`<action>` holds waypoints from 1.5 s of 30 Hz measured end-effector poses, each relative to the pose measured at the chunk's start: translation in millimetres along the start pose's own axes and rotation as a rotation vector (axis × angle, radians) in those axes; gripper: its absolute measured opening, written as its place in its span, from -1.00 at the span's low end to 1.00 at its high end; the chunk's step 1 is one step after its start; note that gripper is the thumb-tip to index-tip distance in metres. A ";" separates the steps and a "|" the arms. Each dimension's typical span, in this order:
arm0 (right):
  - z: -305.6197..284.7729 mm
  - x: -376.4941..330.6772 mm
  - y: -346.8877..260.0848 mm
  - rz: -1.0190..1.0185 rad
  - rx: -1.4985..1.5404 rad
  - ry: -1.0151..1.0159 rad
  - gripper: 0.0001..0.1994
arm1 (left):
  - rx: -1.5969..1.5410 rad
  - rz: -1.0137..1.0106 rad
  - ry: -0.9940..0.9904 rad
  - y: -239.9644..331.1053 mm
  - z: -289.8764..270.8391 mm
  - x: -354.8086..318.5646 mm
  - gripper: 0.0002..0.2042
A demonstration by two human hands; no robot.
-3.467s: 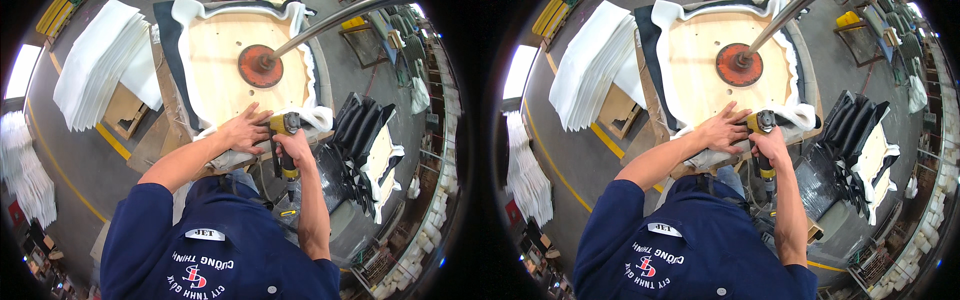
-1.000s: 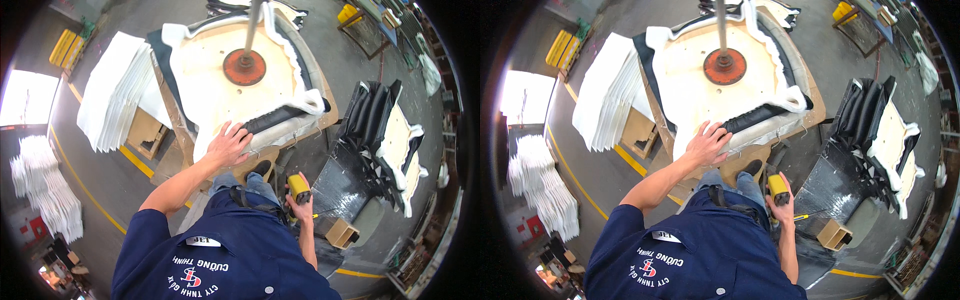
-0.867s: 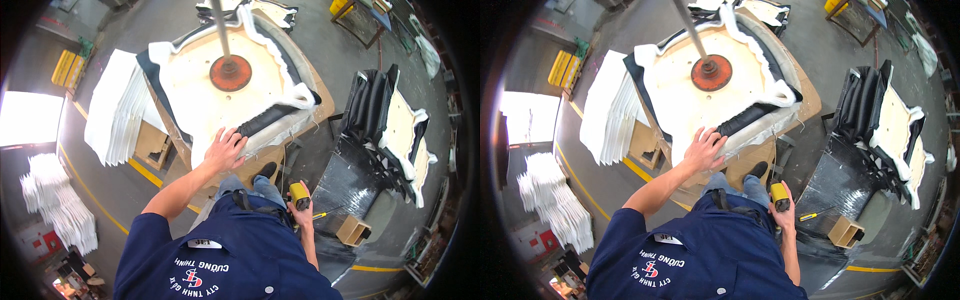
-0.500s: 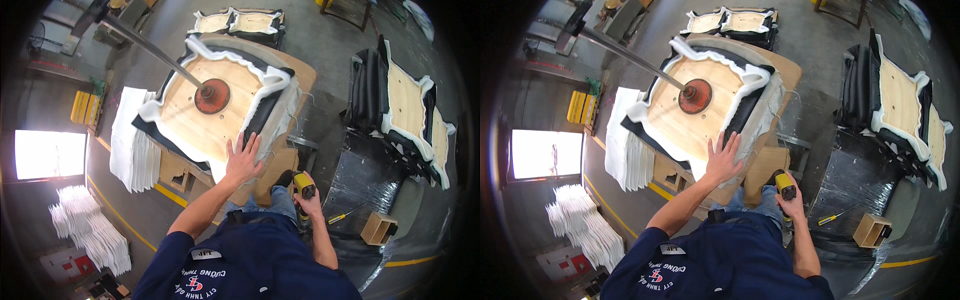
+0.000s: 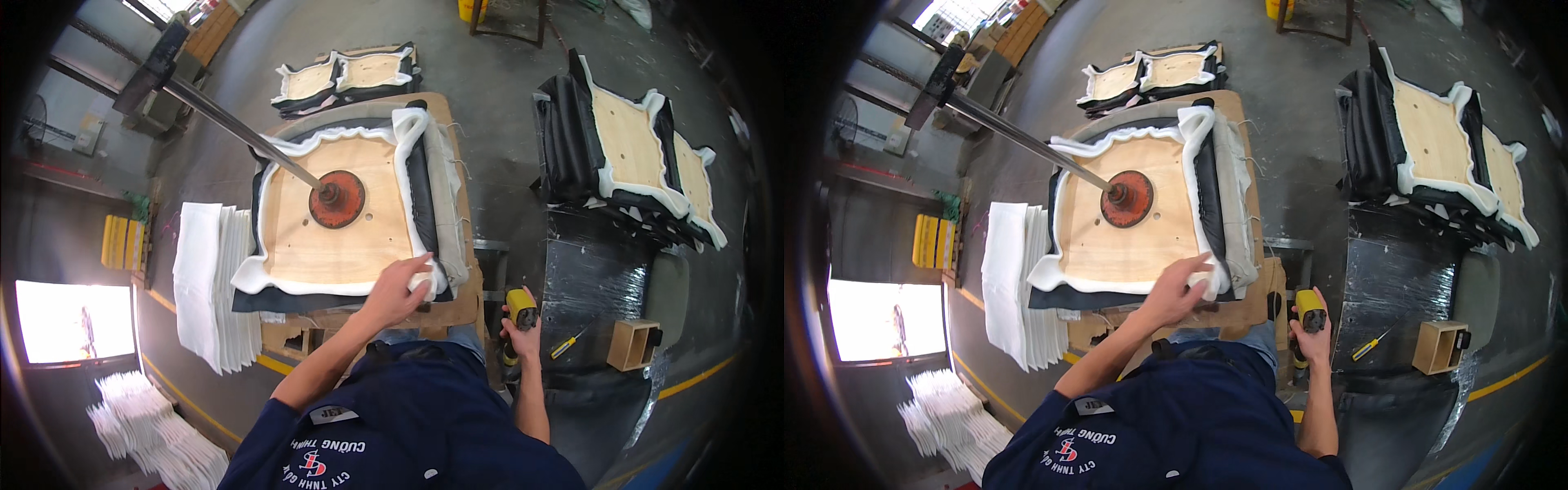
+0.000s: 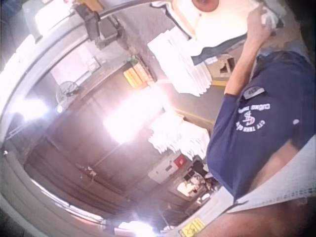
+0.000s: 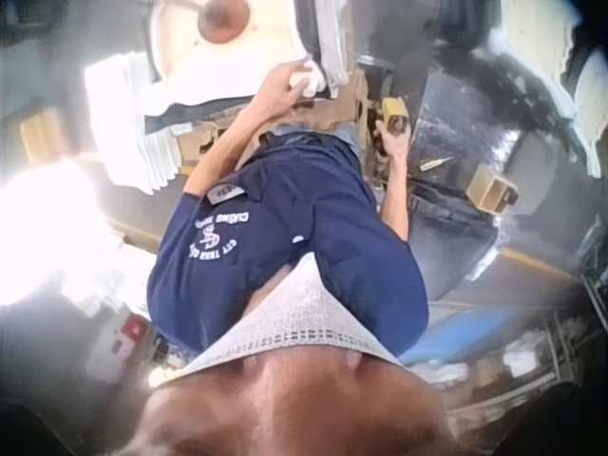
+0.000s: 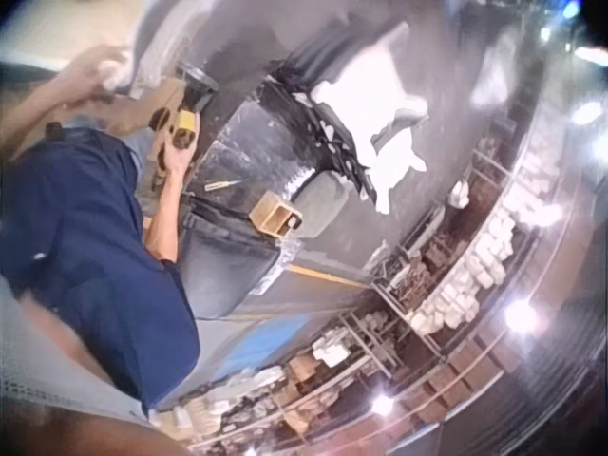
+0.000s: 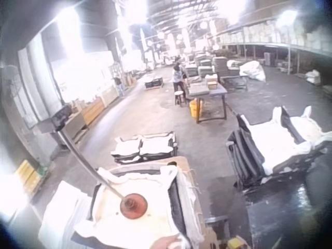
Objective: The person places a dark fabric cover over a seat cushion, then positions a white foam layer and a wooden seat base onto a vertical press. They pull the fabric edges over the base and use a yellow staple gun to secure the fabric around the perimeter.
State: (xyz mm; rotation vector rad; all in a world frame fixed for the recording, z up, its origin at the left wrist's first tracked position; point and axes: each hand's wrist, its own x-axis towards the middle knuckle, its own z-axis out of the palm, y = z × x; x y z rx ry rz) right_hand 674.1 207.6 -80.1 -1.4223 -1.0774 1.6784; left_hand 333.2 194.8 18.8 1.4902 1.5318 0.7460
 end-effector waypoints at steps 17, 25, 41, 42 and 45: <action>127.9 -74.5 -44.7 -0.057 -0.368 -0.024 -0.15 | 0.677 0.287 0.039 -108.4 -81.2 -53.3 -0.75; 162.2 -61.4 -60.8 -0.267 -0.639 -0.292 -0.20 | 0.781 0.238 0.207 -105.7 -59.6 -40.6 -0.82; 209.0 -20.2 -79.5 -0.199 -0.485 -0.264 -0.19 | 0.629 0.527 -0.088 -122.1 -85.2 37.4 -0.70; 211.8 -20.2 -81.3 -0.172 -0.466 -0.274 -0.17 | 0.648 0.511 -0.067 -121.5 -92.8 38.8 -0.70; 221.2 -6.2 -96.7 -0.157 -0.432 -0.290 -0.16 | 0.656 0.462 -0.026 -118.1 -99.7 42.5 -0.71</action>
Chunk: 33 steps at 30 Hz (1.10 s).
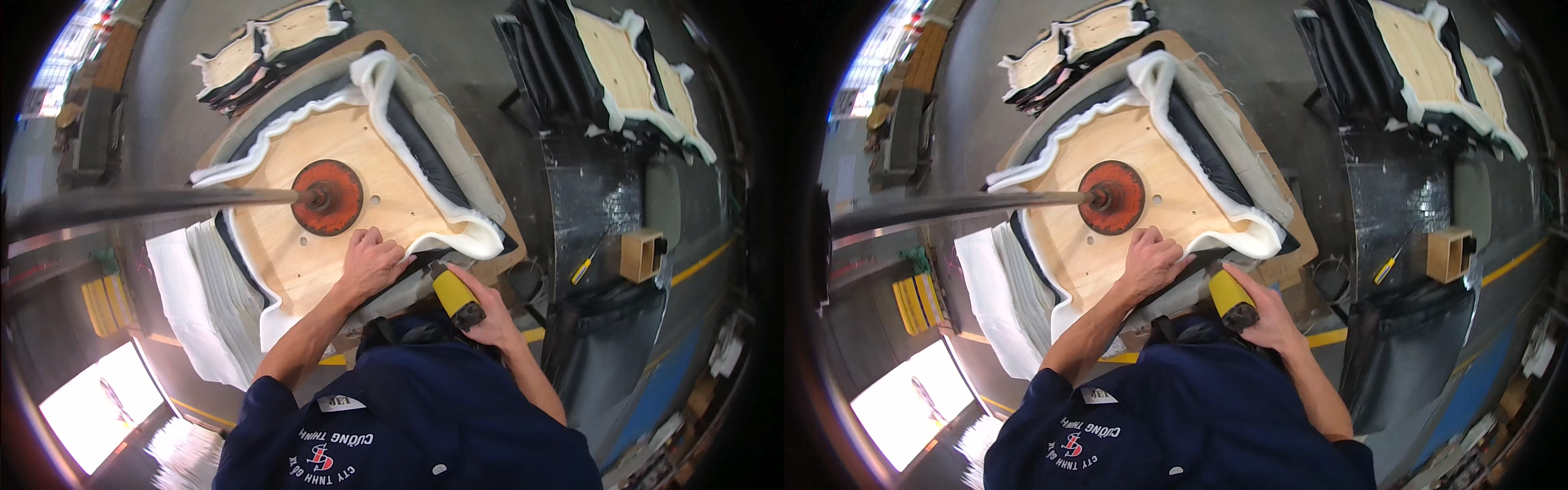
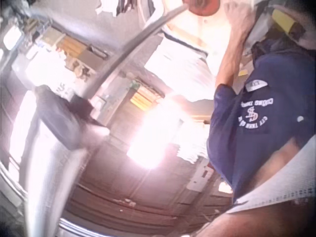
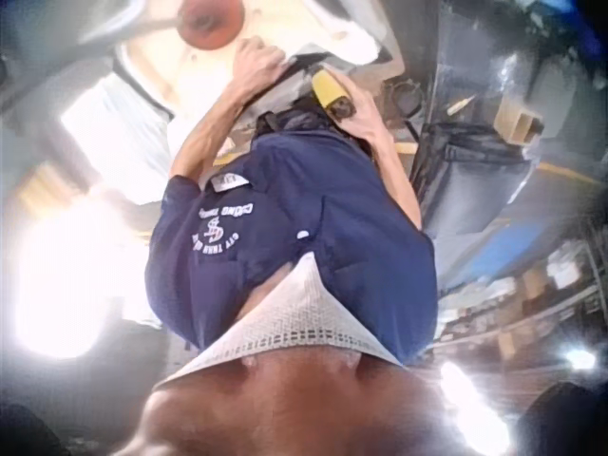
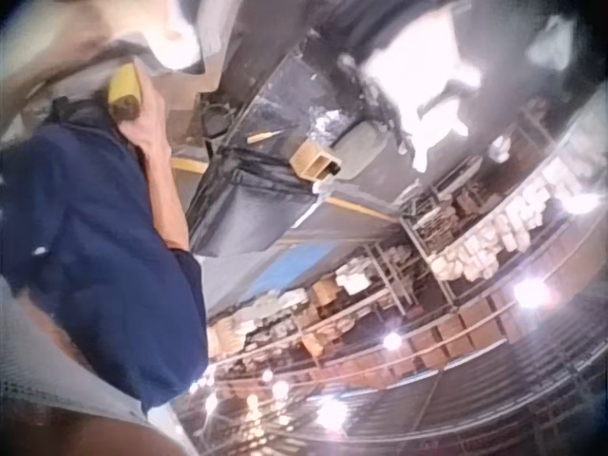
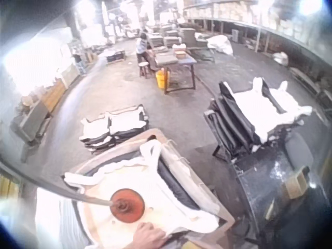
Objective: The person places a dark fabric cover over a seat cushion, then positions a white foam layer and a wooden seat base onto a vertical press. They pull the fabric edges over the base and use a yellow staple gun to secure the fabric around the perimeter.
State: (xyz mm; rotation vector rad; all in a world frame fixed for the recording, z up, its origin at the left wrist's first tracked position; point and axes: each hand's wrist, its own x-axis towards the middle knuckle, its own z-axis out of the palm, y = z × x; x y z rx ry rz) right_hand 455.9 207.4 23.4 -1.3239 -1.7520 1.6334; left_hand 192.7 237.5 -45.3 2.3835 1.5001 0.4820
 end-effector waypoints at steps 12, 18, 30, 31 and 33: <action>16.8 65.8 -33.2 0.252 -0.063 -0.030 -0.18 | -0.057 -0.129 -0.031 -16.2 16.0 9.7 -0.72; 14.2 86.0 -40.4 0.413 -0.085 -0.091 -0.16 | -0.109 -0.235 -0.117 -12.3 20.5 9.4 -0.79; -6.2 98.0 -35.1 0.399 -0.110 -0.125 -0.19 | -0.013 -0.288 -0.108 2.3 21.0 23.5 -0.76; -9.9 101.6 -35.4 0.405 -0.122 -0.131 -0.20 | -0.012 -0.305 -0.138 2.8 20.0 25.6 -0.78; -17.9 107.3 -37.1 0.410 -0.154 -0.152 -0.20 | -0.008 -0.352 -0.189 4.7 12.6 24.1 -0.79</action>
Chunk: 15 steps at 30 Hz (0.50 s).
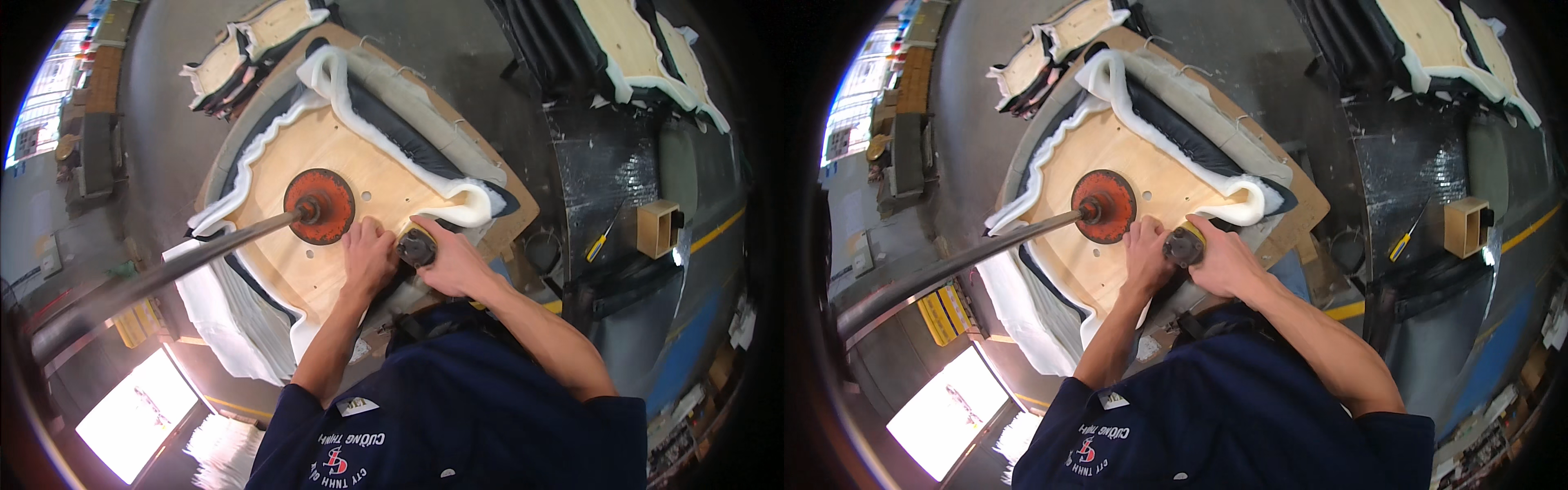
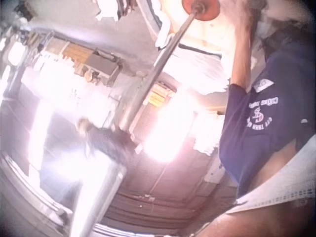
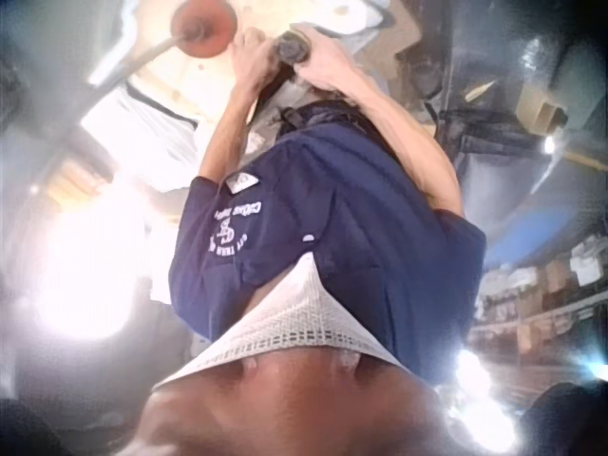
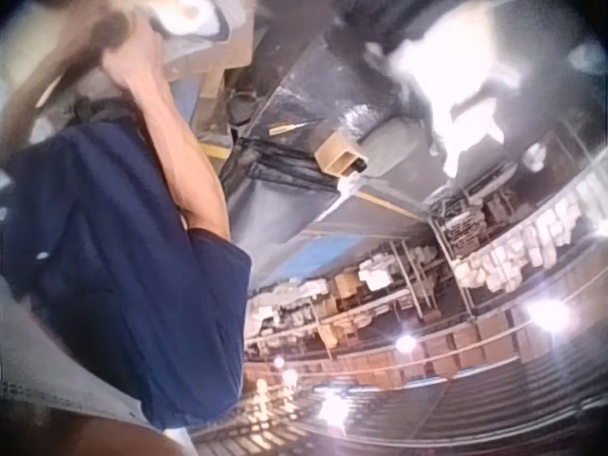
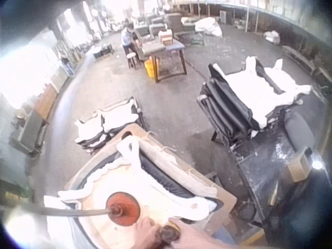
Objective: The person places a dark fabric cover over a seat cushion, then positions a white foam layer and a wooden seat base onto a vertical press. They pull the fabric edges over the base and use a yellow staple gun to secure the fabric around the perimeter.
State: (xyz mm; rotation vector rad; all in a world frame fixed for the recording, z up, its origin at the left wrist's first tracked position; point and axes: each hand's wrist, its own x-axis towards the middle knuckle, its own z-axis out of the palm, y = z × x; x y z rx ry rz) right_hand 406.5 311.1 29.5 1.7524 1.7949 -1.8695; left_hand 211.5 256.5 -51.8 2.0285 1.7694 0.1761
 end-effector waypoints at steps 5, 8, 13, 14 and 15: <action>1.1 35.5 39.3 -0.315 -0.091 0.156 -0.28 | 0.058 -0.293 -0.083 13.9 -24.4 -97.8 -0.58; -36.7 30.1 10.4 -0.095 0.112 -0.130 -0.32 | 0.060 -0.454 -0.076 27.8 -27.1 -161.4 -0.63; -60.0 41.7 1.5 -0.128 0.019 -0.165 -0.38 | -0.026 -0.428 0.143 58.9 12.9 -168.5 -0.79; -59.1 38.9 1.5 -0.171 -0.013 -0.136 -0.37 | -0.016 -0.436 0.193 65.6 15.9 -158.8 -0.82; -59.2 36.4 3.2 -0.213 -0.043 -0.108 -0.37 | -0.059 -0.463 0.242 71.8 18.0 -152.5 -0.85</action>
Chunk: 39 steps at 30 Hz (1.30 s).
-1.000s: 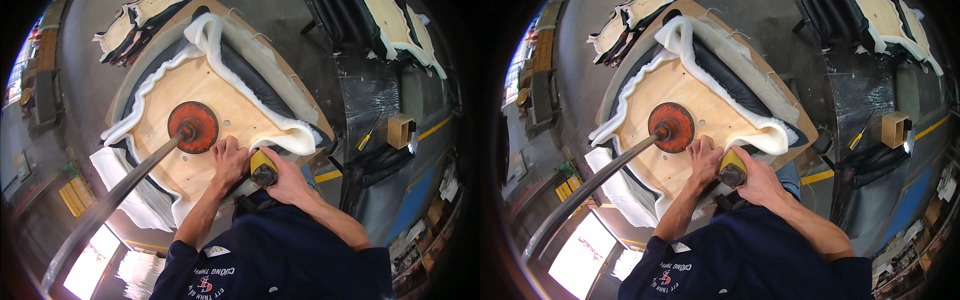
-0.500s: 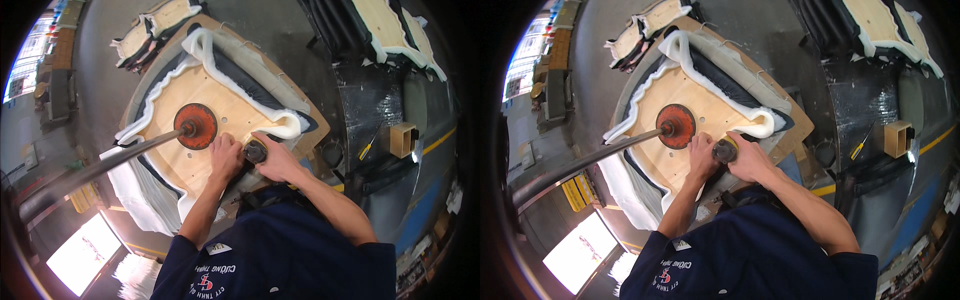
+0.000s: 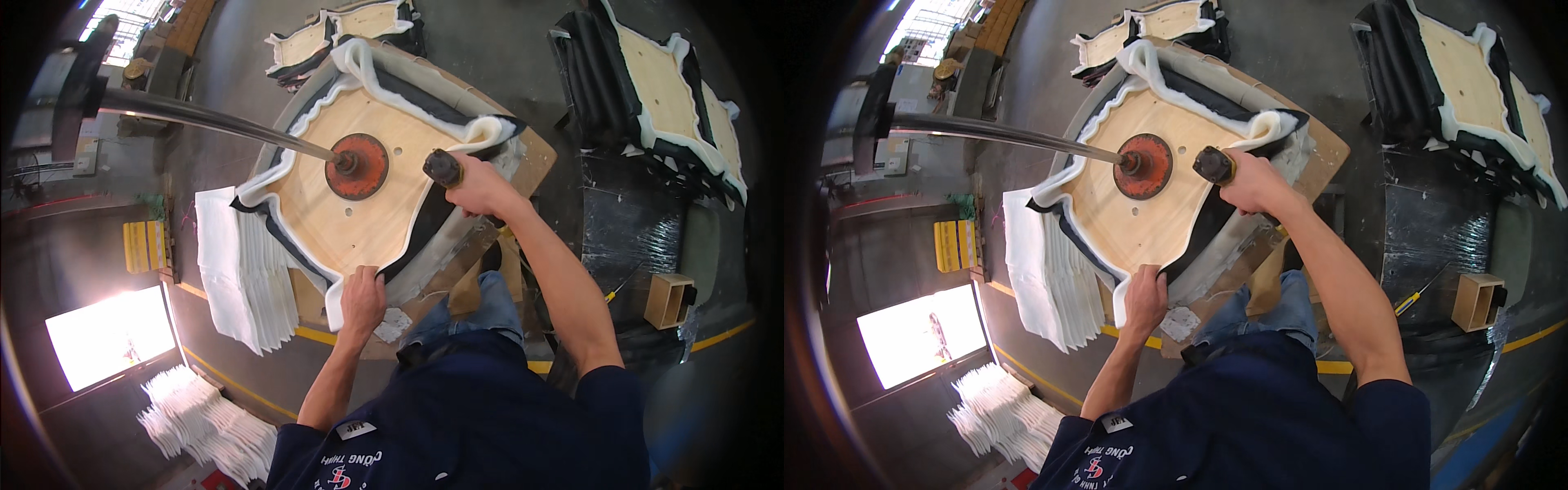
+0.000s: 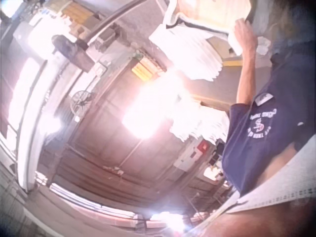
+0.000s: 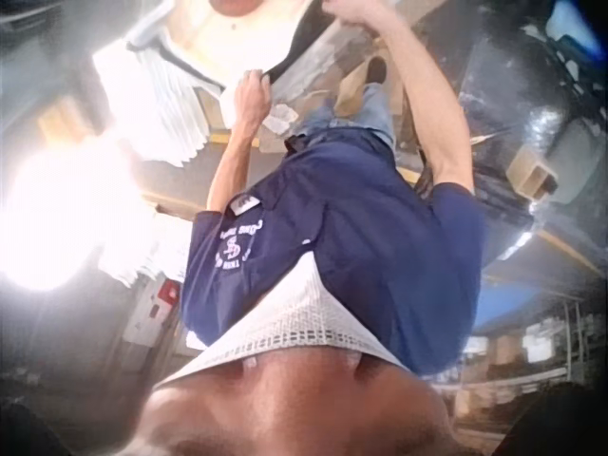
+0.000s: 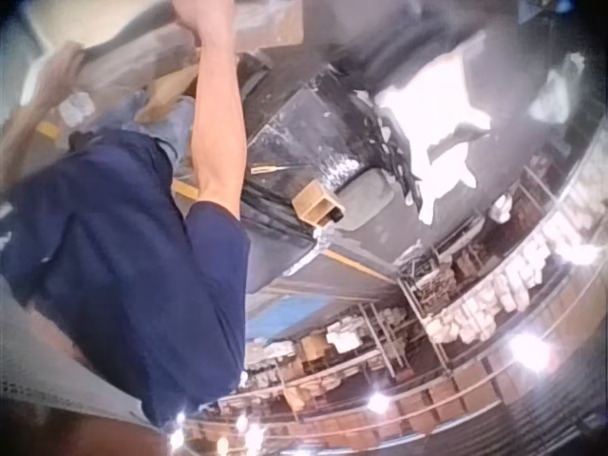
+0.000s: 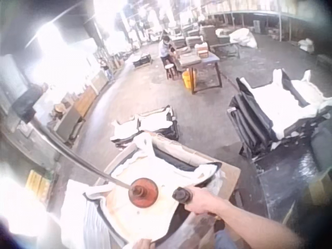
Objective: The person places a dark fabric cover over a seat cushion, then positions a white foam layer and a wooden seat base onto a vertical press. They pull the fabric edges over the base and use a yellow staple gun to secure the fabric around the perimeter.
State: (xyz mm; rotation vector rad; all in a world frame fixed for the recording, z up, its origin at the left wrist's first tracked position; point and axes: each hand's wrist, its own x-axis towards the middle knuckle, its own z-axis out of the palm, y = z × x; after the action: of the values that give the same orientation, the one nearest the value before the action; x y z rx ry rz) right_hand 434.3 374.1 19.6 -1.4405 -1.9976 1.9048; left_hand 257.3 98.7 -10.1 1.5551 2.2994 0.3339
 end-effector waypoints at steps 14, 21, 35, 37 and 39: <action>143.5 -114.3 79.9 -0.151 0.207 0.249 -0.23 | 0.008 0.134 -0.220 -1.4 21.0 24.9 -0.63; 150.8 -117.2 69.0 -0.029 0.308 0.199 -0.25 | -0.202 0.374 -0.188 -24.2 29.6 30.1 -0.59; 155.9 -113.1 78.2 -0.041 0.373 0.176 -0.24 | -0.184 0.271 -0.137 -33.3 28.6 27.7 -0.62; 155.5 -113.2 76.5 -0.016 0.392 0.184 -0.24 | -0.202 0.350 -0.127 -35.9 31.7 29.3 -0.62; 155.9 -113.0 74.3 -0.015 0.381 0.185 -0.24 | -0.189 0.416 -0.119 -35.4 32.6 29.0 -0.62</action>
State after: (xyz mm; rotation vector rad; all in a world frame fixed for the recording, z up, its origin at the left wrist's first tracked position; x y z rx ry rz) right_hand 450.6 171.7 -17.0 -1.4280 -1.4637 1.9290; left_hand 230.7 112.6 -57.6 1.8879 1.7866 0.5282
